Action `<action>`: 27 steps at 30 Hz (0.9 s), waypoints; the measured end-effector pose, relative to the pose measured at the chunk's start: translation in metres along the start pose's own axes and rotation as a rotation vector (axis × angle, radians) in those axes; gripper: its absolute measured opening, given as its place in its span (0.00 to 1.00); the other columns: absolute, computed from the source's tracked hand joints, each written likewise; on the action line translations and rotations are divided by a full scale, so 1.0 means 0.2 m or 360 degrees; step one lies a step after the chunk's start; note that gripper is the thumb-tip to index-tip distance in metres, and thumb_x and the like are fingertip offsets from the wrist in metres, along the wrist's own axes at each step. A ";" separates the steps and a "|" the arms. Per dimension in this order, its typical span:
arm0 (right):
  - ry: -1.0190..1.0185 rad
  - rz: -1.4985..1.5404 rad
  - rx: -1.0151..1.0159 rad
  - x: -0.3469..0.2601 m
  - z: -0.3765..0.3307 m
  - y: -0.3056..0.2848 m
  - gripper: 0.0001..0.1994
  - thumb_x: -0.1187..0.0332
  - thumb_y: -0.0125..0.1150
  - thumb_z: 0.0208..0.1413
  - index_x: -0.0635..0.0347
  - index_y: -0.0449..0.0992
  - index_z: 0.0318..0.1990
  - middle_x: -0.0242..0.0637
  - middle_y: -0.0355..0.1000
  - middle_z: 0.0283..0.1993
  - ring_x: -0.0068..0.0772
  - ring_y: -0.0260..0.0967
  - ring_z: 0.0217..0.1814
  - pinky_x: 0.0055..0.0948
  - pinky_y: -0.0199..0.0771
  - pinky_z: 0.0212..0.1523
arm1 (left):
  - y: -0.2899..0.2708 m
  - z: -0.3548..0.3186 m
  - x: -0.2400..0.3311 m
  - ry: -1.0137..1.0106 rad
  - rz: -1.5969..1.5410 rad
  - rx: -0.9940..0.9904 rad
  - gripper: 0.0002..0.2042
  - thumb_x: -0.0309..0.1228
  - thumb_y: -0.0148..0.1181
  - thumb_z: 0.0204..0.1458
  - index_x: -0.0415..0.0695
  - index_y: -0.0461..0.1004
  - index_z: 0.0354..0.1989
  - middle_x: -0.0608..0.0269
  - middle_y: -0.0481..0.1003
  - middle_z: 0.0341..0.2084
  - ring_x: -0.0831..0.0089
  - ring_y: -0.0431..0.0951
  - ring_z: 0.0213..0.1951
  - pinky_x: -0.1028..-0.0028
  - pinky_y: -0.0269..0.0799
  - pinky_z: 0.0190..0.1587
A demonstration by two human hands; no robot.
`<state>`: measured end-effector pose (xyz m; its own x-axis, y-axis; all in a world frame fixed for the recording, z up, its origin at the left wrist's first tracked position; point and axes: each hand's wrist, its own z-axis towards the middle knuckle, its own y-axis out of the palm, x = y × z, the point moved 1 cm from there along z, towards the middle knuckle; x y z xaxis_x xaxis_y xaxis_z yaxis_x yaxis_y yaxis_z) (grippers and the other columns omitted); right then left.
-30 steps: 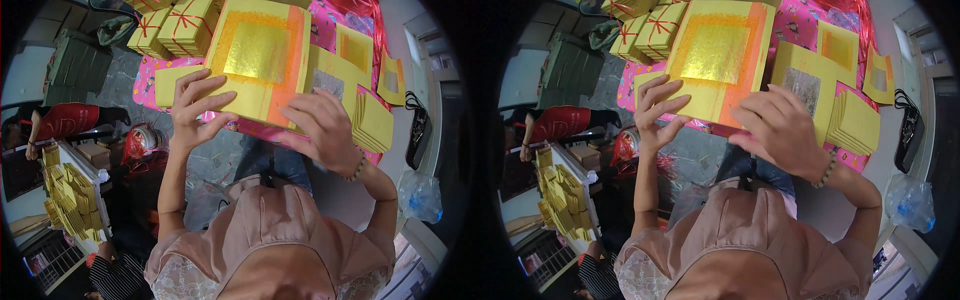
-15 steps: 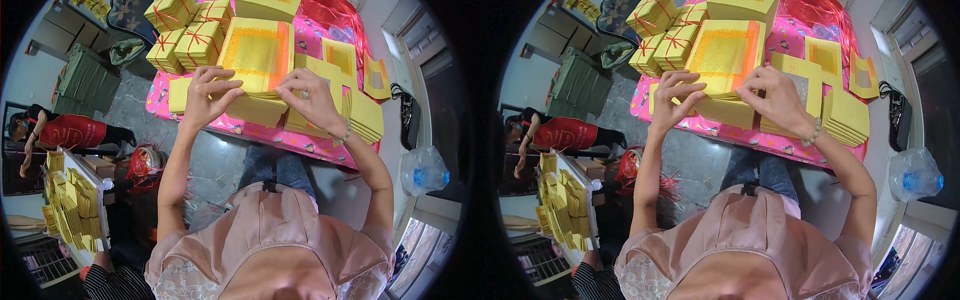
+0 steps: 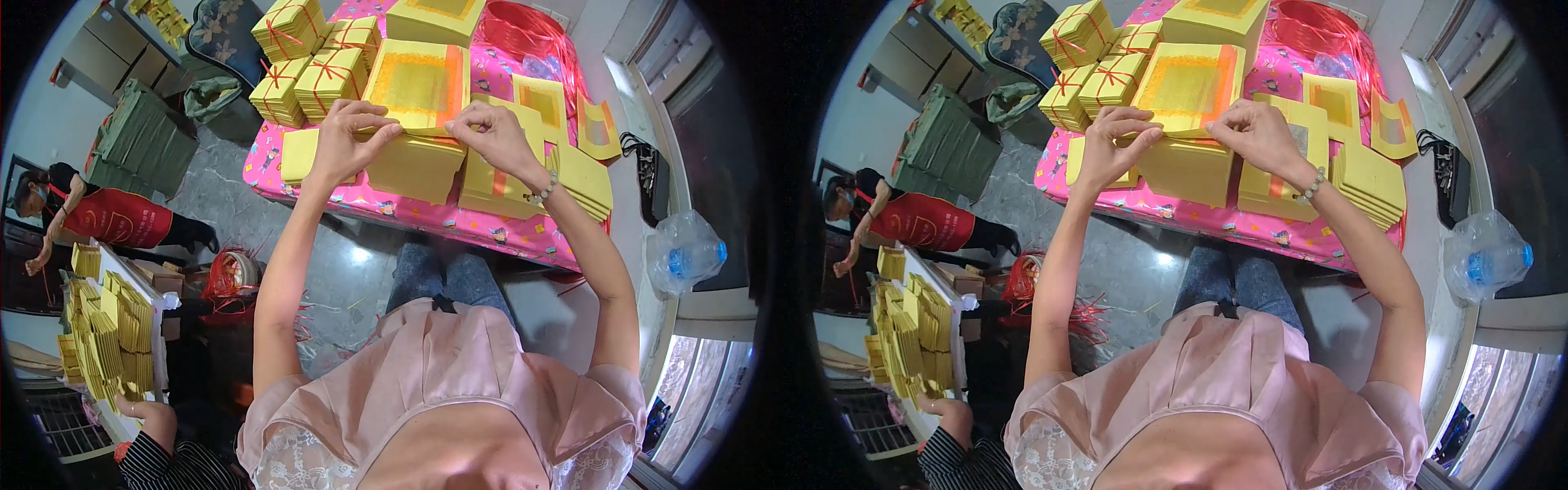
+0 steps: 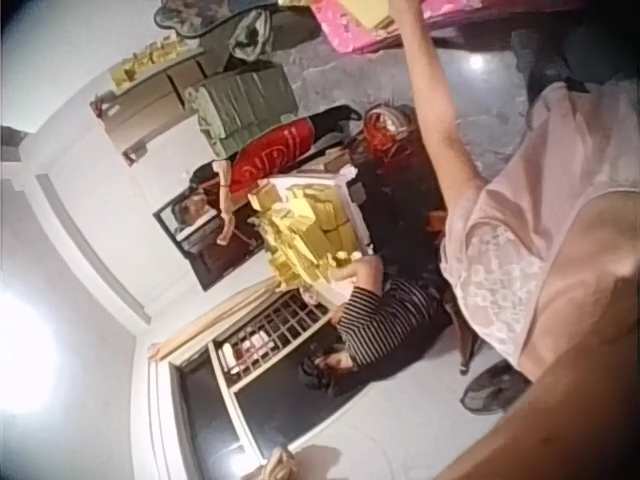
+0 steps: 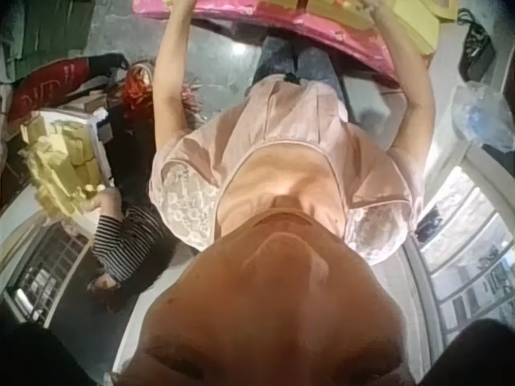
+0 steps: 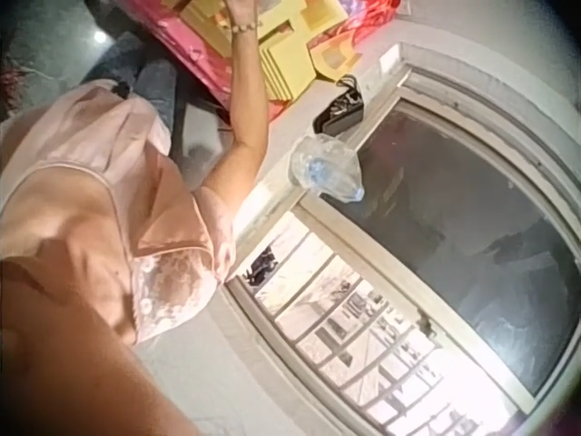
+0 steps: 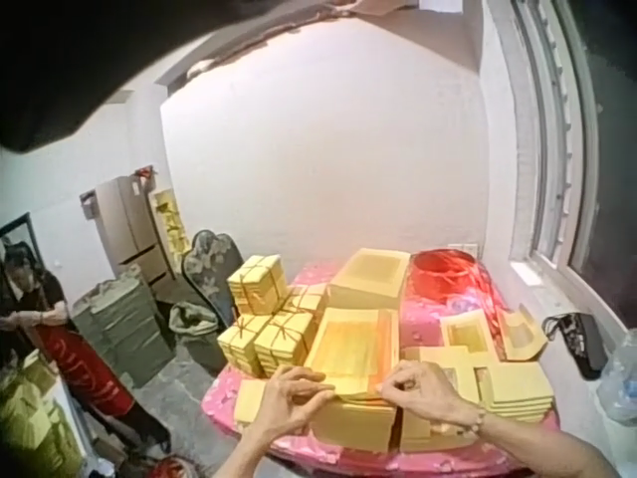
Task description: Folding, stacking, and organizing yellow ritual paper products at a workbench.
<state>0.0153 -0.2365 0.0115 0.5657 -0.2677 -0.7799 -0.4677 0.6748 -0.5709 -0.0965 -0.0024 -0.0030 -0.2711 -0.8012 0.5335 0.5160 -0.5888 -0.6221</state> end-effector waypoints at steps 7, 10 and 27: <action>-0.0184 -0.0160 0.0215 0.00 0.00 0.02 0.14 0.58 0.64 0.55 0.61 0.82 0.29 0.39 0.74 0.25 0.34 0.73 0.25 0.31 0.70 0.28 | -0.02 0.02 0.03 -0.0016 0.0008 -0.0012 0.11 0.40 0.71 0.45 0.48 0.85 0.32 0.59 0.81 0.36 0.63 0.76 0.45 0.64 0.72 0.50; -0.0553 -0.0450 0.0341 -0.03 -0.02 0.02 0.14 0.59 0.62 0.57 0.62 0.79 0.28 0.41 0.72 0.26 0.42 0.72 0.27 0.38 0.71 0.29 | -0.07 0.05 0.07 0.0037 0.0024 -0.0098 0.15 0.44 0.71 0.45 0.46 0.85 0.34 0.58 0.81 0.36 0.62 0.77 0.44 0.63 0.72 0.50; 0.0230 0.0389 -0.0019 0.19 0.52 -0.19 0.18 0.55 0.52 0.67 0.59 0.75 0.30 0.22 0.68 0.23 0.14 0.66 0.25 0.19 0.66 0.22 | 0.01 0.30 0.16 0.0493 0.0662 -0.0050 0.30 0.40 0.65 0.51 0.52 0.66 0.64 0.53 0.64 0.61 0.51 0.60 0.64 0.53 0.55 0.64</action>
<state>0.1247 -0.2009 0.0292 0.3329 -0.1937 -0.9228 -0.5868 0.7235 -0.3635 -0.0549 -0.0219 0.0475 -0.2785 -0.9593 0.0457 0.6080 -0.2129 -0.7648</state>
